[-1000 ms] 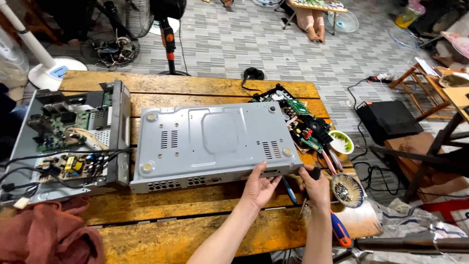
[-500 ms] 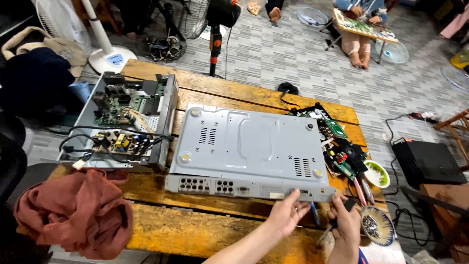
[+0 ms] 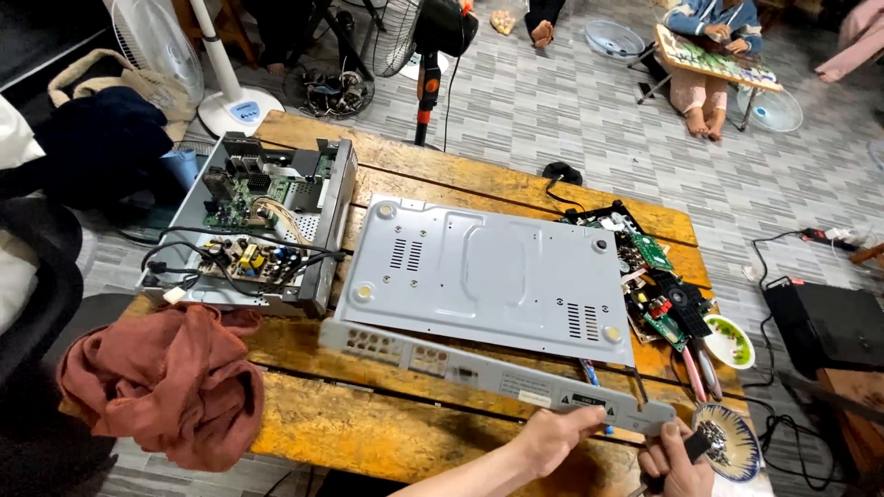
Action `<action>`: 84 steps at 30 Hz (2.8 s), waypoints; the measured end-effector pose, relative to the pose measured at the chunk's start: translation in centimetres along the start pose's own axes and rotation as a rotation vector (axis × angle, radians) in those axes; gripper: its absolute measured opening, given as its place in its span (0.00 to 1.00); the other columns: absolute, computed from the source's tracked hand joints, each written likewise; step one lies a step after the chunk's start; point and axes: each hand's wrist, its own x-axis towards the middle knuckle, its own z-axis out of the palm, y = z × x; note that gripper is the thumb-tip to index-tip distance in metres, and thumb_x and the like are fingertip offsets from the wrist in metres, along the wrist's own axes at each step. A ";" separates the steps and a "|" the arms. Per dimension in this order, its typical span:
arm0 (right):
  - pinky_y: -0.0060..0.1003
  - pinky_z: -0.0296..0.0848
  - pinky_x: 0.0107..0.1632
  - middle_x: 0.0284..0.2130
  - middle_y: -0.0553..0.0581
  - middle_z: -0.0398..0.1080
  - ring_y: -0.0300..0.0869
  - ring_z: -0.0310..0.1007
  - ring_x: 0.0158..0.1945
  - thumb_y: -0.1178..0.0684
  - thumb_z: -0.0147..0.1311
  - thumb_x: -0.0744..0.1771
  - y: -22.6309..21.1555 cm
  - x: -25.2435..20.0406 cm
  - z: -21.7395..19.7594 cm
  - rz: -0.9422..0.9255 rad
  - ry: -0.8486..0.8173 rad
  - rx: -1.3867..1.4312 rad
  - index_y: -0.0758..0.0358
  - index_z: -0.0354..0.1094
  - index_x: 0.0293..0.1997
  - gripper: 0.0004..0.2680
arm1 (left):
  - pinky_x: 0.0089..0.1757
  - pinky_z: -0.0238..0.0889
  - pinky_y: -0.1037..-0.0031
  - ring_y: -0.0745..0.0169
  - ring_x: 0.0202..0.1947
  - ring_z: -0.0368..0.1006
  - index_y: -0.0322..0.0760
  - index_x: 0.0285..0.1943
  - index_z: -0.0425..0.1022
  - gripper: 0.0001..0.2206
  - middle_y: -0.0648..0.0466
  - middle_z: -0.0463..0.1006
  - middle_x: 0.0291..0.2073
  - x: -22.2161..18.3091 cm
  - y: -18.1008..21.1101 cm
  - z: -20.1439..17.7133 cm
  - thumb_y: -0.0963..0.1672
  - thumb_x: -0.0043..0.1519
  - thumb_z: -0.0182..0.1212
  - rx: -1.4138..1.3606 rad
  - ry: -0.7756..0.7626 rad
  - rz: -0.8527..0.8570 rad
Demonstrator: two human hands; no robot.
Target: Disassembling an electronic device by removing screws and detaching the front panel and internal frame
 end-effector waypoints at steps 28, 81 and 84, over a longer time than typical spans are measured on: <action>0.37 0.64 0.35 0.34 0.62 0.75 0.43 0.67 0.30 0.48 0.60 0.71 3.1 -0.4 0.6 -0.267 0.387 -0.893 0.68 0.76 0.52 0.12 | 0.47 0.58 0.88 0.82 0.49 0.69 0.61 0.60 0.76 0.18 0.73 0.76 0.53 -1.6 4.2 4.8 0.54 0.61 0.57 0.631 0.065 -0.377; 0.38 0.60 0.25 0.22 0.61 0.74 0.43 0.59 0.21 0.57 0.58 0.62 -6.1 -6.3 8.4 0.078 -0.126 -1.125 0.62 0.80 0.51 0.14 | 0.52 0.74 0.68 0.61 0.53 0.75 0.40 0.70 0.64 0.36 0.48 0.78 0.54 3.8 0.6 -5.7 0.47 0.50 0.75 0.604 -1.023 -0.257; 0.37 0.58 0.26 0.25 0.60 0.77 0.43 0.60 0.24 0.60 0.58 0.62 -4.6 -5.9 6.4 0.083 -0.187 -1.030 0.67 0.82 0.45 0.10 | 0.53 0.72 0.61 0.51 0.52 0.76 0.29 0.58 0.75 0.22 0.42 0.80 0.53 4.6 -0.1 -7.1 0.45 0.57 0.72 0.626 -1.088 -0.531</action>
